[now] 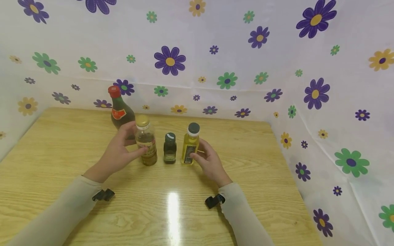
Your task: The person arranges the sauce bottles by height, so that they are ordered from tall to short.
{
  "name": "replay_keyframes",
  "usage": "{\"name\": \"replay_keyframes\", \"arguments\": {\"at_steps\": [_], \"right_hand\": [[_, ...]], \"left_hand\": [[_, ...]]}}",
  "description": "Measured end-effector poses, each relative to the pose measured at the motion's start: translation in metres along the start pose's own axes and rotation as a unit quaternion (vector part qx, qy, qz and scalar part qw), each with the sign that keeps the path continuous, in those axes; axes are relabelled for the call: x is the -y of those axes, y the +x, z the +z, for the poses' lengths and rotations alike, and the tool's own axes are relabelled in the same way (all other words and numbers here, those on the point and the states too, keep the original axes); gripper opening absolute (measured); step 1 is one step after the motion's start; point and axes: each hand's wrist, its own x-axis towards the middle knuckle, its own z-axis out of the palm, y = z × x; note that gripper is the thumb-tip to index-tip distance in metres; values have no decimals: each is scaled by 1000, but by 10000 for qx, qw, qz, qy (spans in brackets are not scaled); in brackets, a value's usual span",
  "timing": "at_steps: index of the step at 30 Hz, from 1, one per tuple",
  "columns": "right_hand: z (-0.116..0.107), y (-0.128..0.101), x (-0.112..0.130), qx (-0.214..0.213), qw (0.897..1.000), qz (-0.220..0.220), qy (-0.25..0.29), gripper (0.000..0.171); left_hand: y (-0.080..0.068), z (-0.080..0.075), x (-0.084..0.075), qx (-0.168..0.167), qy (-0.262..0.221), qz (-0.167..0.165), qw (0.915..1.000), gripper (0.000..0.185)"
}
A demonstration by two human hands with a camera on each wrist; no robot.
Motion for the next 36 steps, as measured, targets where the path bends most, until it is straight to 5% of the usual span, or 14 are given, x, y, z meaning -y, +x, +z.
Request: {"name": "replay_keyframes", "arguments": {"at_steps": [9, 19, 30, 36], "right_hand": [[1, 0, 0, -11, 10000, -76, 42, 53], [1, 0, -1, -1, 9999, -120, 17, 53], [1, 0, -1, -21, 9997, -227, 21, 53], [1, 0, -2, -10, 9999, -152, 73, 53]], "left_hand": [[0, 2, -2, -150, 83, 101, 9998, 75], [10, -2, -32, -300, -218, 292, 9989, 74], [32, -3, 1, -399, -280, 199, 9986, 76], [37, -2, 2, -552, -196, 172, 9981, 75]]}}
